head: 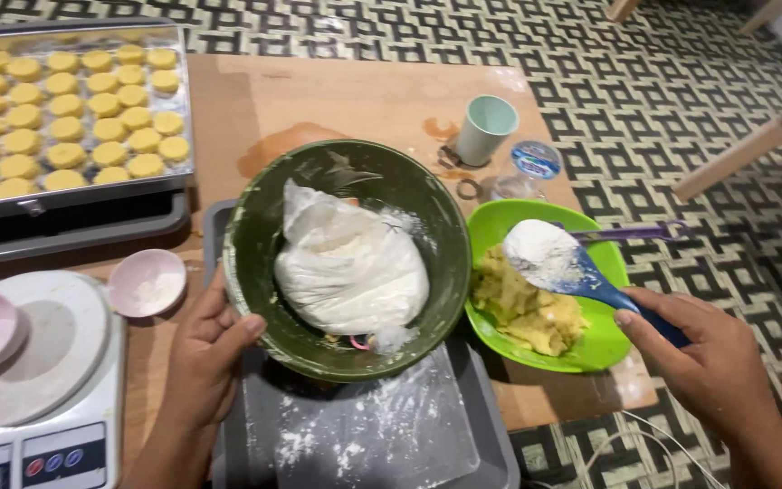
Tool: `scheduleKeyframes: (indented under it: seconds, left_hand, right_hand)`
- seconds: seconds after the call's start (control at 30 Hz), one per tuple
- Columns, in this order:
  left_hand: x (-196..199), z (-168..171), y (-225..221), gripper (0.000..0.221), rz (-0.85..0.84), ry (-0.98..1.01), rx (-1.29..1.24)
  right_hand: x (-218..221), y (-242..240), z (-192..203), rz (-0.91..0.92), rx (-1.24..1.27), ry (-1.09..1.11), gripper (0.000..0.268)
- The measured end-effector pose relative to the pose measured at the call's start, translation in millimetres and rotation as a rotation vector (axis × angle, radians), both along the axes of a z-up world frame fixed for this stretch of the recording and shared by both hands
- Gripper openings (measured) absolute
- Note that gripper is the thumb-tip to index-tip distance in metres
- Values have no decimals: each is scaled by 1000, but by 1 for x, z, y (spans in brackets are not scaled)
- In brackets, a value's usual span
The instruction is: Shaping cookie dough and using a cookie cutter to create star-shaped cookies on a tray
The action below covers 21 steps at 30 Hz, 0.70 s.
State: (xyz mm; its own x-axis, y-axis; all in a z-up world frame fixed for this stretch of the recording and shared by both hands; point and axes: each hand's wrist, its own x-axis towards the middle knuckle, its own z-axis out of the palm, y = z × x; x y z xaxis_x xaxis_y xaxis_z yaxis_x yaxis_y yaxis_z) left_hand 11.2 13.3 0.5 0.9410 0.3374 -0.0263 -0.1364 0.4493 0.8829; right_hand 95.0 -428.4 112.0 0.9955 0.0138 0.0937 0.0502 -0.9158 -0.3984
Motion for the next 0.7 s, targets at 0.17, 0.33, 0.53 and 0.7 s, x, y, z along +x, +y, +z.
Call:
scheduleKeyframes:
  seconds: [0.17, 0.33, 0.53, 0.7]
  left_hand:
    - [-2, 12, -5, 88, 5, 26, -14]
    - [-1, 13, -5, 91, 0, 8, -18]
    - [-1, 14, -5, 91, 16, 25, -20]
    - [-1, 9, -2, 92, 8, 24, 3]
  right_hand:
    - [-13, -27, -17, 132, -492, -287, 35]
    - [-16, -39, -26, 197, -597, -457, 32]
    - [-16, -54, -30, 252, -687, -518, 35]
    - [-16, -64, -34, 51, -647, -376, 39]
